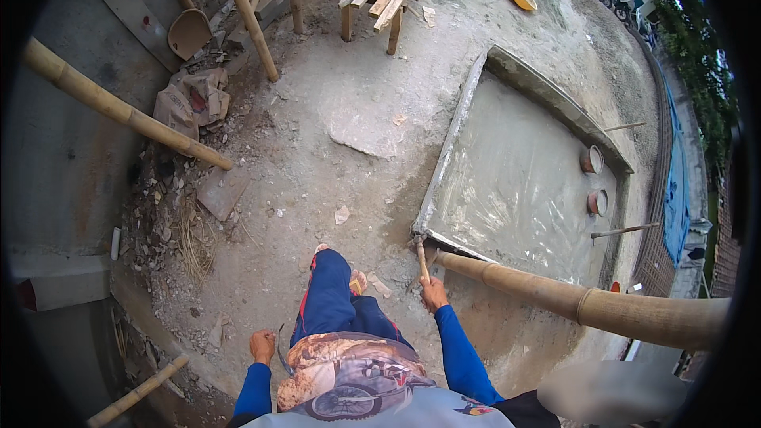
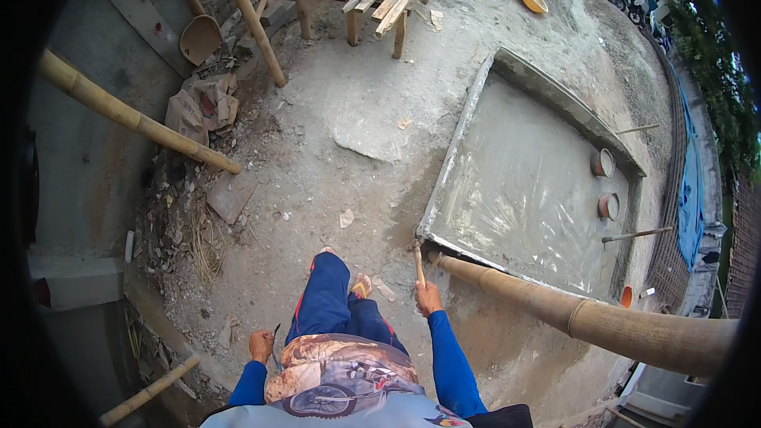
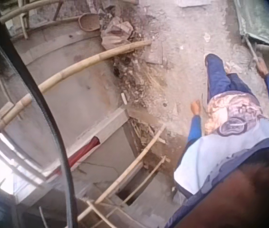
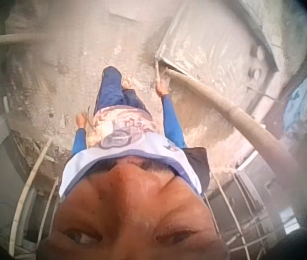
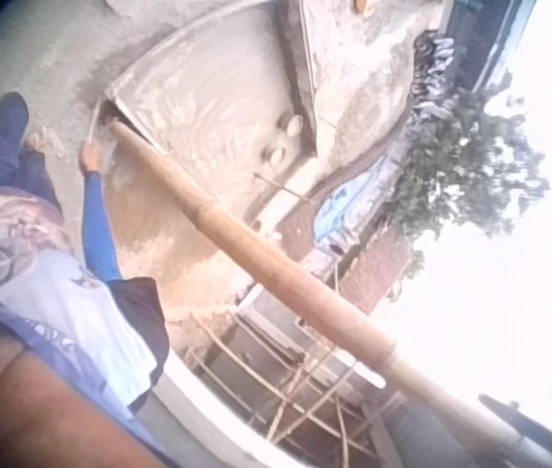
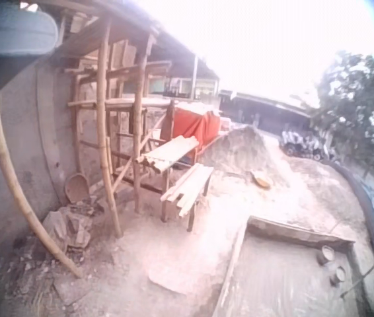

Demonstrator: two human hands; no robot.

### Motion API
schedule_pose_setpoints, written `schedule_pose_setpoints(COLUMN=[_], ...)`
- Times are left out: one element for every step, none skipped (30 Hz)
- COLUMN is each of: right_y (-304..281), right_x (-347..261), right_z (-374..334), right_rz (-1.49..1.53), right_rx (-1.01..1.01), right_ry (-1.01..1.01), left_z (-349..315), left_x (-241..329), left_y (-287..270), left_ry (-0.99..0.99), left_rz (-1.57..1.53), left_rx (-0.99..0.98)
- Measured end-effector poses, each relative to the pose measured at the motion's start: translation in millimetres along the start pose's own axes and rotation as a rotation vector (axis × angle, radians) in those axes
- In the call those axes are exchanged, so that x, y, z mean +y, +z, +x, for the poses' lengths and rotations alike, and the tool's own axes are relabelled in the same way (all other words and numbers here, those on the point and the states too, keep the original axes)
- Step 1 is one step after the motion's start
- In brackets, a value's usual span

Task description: The person retrieves a hammer and nails from a bucket, then hammers nails into a bamboo structure on the ground. They repeatedly walk between the bucket and the bamboo, hammering nails into different sections of the structure.

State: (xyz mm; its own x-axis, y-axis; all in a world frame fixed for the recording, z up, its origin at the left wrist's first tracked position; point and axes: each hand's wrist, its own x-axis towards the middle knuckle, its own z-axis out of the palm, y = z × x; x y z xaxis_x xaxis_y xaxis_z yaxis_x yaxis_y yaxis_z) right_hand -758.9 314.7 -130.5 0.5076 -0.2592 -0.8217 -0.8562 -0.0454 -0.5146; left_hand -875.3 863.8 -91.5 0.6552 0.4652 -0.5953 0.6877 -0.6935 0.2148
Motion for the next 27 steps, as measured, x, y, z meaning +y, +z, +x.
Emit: schedule_pose_setpoints(right_y=[-4.5, -9.1, -16.7, -32.3, -21.5, -18.4, -30.3, -38.6, -40.6, -43.2, -35.9, -68.5, -64.6, -62.3, -71.8, -73.5, -78.3, -81.4, -82.7, -86.9, -94.0, -102.9, -114.9, -126.2, -143.3, -162.2, -181.3], right_x=[-42.8, -80.0, -102.8, -123.7, -162.4, -202.8, -221.2, -227.0, -238.8, -247.9, -256.2, -236.7, -244.3, -249.1, -254.4, -269.1, -282.0, -297.1, -315.0, -331.9, -348.5, -366.3, -387.1, -407.5, -430.8, -458.5, -488.4], right_z=[21.0, 38.3, 68.1, 93.8, 106.9, 107.8, 125.4, 140.0, 152.9, 161.3, 170.7, 168.5, 167.0, 165.1, 153.1, 149.0, 148.0, 151.6, 158.0, 168.7, 180.7, 195.5, 213.5, 231.5, 246.8, 273.3, 295.1], right_rz=[-0.03, -0.06, -0.208, -0.193, -0.177, -0.159, -0.13, -0.102, -0.013, 0.022, 0.126, 0.111, 0.233, 0.251, 0.19, 0.152, 0.132, 0.109, 0.08, 0.056, 0.024, -0.016, -0.055, -0.093, -0.112, -0.133, -0.151], right_rx=[0.044, 0.089, 0.227, 0.262, 0.244, 0.236, 0.265, 0.278, 0.246, 0.203, 0.178, 0.22, 0.198, 0.189, 0.238, 0.24, 0.229, 0.206, 0.179, 0.154, 0.133, 0.106, 0.079, 0.049, 0.03, 0.013, -0.012], right_ry=[-0.119, -0.236, -0.417, -0.389, -0.364, -0.281, -0.224, -0.173, -0.071, 0.019, 0.131, 0.298, 0.417, 0.481, 0.577, 0.621, 0.643, 0.658, 0.668, 0.669, 0.673, 0.67, 0.66, 0.653, 0.657, 0.652, 0.65], left_z=[13.3, 33.3, 59.5, 89.1, 108.5, 135.2, 169.2, 201.2, 256.3, 297.9, 345.4, 358.2, 389.5, 425.7, 433.7, 446.5, 459.2, 470.5, 480.0, 486.2, 489.0, 487.8, 482.6, 476.6, 473.9, 471.6, 463.7], left_x=[24.5, 51.1, 85.9, 124.2, 138.4, 164.2, 206.2, 244.3, 285.7, 299.4, 322.8, 419.4, 461.6, 504.6, 580.7, 645.4, 705.5, 756.8, 801.8, 844.8, 889.4, 927.9, 955.8, 973.3, 1000.2, 1024.5, 1034.3], left_y=[-3.9, -8.7, -9.7, -8.7, -22.1, -32.1, -33.7, -38.8, -44.0, -42.7, -57.6, -73.7, -99.7, -126.2, -151.5, -179.9, -201.3, -219.4, -236.5, -248.7, -256.7, -263.7, -264.3, -259.7, -256.9, -253.6, -244.3], left_ry=[0.014, 0.019, 0.038, 0.057, 0.032, 0.001, 0.001, -0.01, 0.044, 0.071, 0.128, 0.177, 0.204, 0.28, 0.4, 0.444, 0.496, 0.539, 0.572, 0.606, 0.635, 0.656, 0.672, 0.621, 0.58, 0.54, 0.465], left_rz=[0.067, 0.088, 0.106, 0.125, 0.155, 0.084, -0.002, -0.09, -0.064, -0.024, -0.041, -0.093, -0.13, -0.2, -0.257, -0.322, -0.371, -0.421, -0.462, -0.505, -0.573, -0.637, -0.7, -0.647, -0.607, -0.567, -0.649], left_rx=[0.011, 0.006, -0.002, -0.01, 0.008, -0.022, -0.067, -0.103, -0.081, -0.076, 0.02, -0.052, 0.034, 0.055, 0.07, 0.069, 0.099, 0.132, 0.149, 0.163, 0.175, 0.187, 0.2, 0.206, 0.222, 0.237, 0.23])
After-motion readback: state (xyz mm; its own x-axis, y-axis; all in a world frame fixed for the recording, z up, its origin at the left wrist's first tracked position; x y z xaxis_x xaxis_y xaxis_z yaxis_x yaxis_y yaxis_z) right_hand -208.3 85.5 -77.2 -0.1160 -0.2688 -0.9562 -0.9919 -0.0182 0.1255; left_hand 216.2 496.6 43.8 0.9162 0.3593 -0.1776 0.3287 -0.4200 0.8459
